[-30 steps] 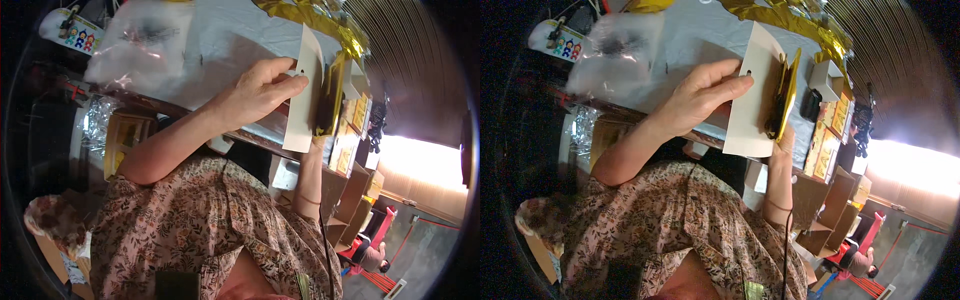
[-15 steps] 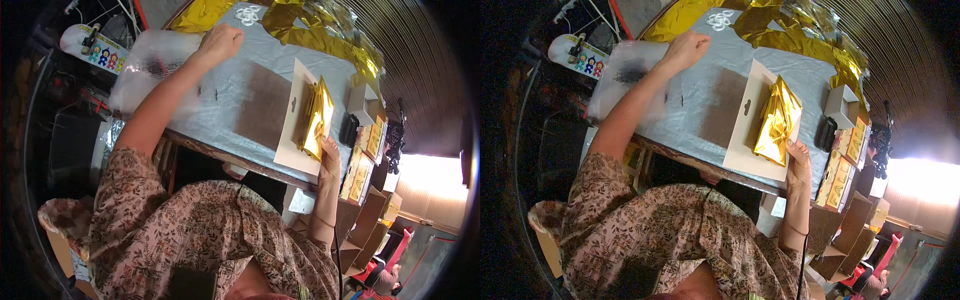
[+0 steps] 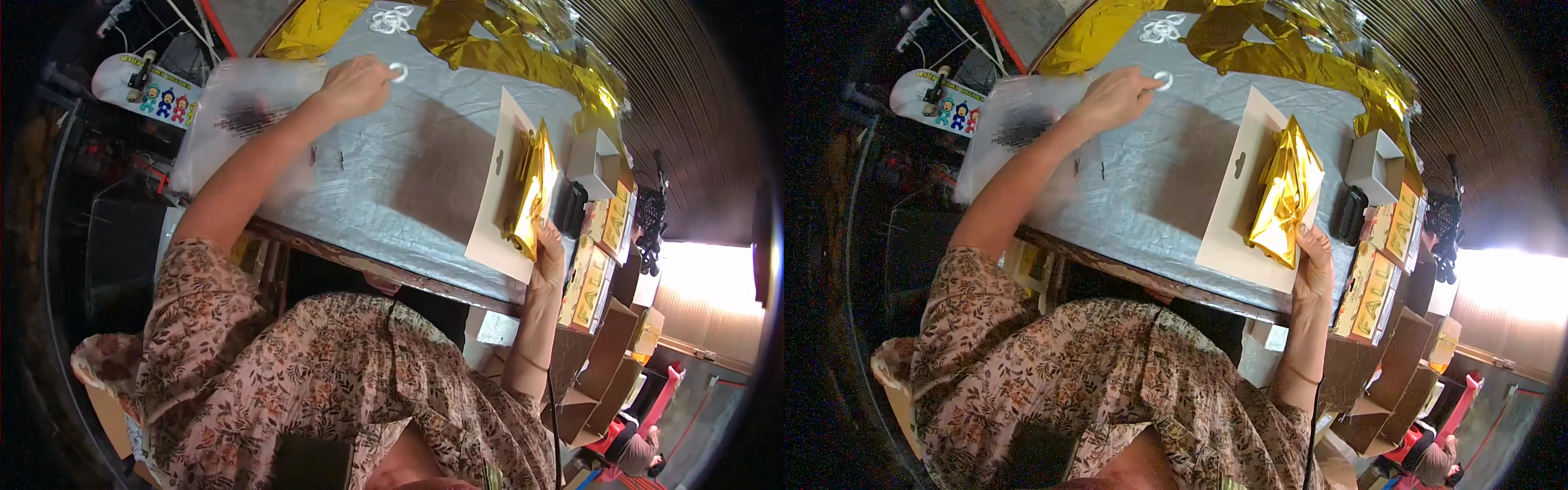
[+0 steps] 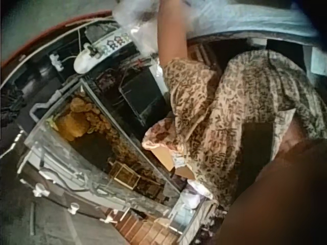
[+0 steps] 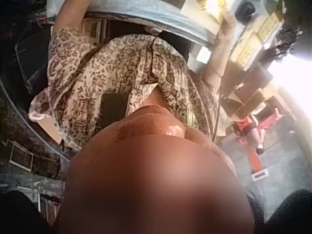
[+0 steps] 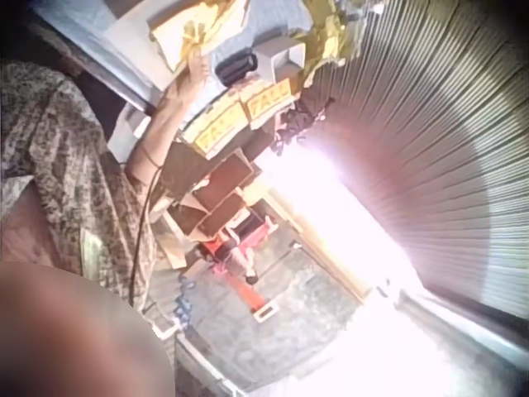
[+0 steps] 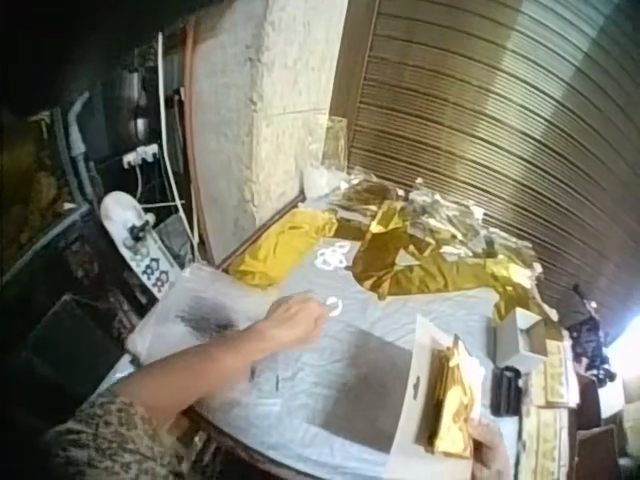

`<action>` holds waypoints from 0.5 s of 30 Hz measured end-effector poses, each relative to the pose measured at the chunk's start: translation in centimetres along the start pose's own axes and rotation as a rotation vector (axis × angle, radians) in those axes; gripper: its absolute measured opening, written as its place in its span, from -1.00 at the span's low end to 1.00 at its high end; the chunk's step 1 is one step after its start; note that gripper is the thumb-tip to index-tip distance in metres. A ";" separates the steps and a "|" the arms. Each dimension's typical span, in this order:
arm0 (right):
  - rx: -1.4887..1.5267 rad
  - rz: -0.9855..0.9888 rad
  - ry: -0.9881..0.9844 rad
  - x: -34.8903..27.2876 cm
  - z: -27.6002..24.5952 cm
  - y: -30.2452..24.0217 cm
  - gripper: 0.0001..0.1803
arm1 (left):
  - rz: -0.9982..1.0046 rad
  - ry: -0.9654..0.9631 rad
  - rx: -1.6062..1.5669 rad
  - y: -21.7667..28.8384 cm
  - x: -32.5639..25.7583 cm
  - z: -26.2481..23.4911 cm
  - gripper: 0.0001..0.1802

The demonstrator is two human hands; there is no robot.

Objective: Folding and organizing gold-colored foil packaging sheets on a workbench.

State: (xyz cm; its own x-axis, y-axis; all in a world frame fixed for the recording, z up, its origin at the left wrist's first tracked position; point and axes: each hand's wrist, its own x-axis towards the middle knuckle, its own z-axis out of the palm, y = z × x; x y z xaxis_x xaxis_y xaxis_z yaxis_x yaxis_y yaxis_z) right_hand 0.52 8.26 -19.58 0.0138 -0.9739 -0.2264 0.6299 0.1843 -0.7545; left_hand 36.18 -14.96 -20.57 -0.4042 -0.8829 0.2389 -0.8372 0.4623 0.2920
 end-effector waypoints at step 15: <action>-0.106 -0.035 0.030 -1.6 1.5 -0.2 -0.60 | -0.046 -0.068 -0.172 1.2 0.7 -0.5 -0.66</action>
State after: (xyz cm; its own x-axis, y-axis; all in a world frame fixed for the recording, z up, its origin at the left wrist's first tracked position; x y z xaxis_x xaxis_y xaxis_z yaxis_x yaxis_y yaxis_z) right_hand 1.54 9.59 -18.15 -0.0314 -0.9760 -0.2157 0.5441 0.1643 -0.8228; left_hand 35.09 -15.00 -19.54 -0.3955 -0.9044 0.1602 -0.7827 0.4232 0.4565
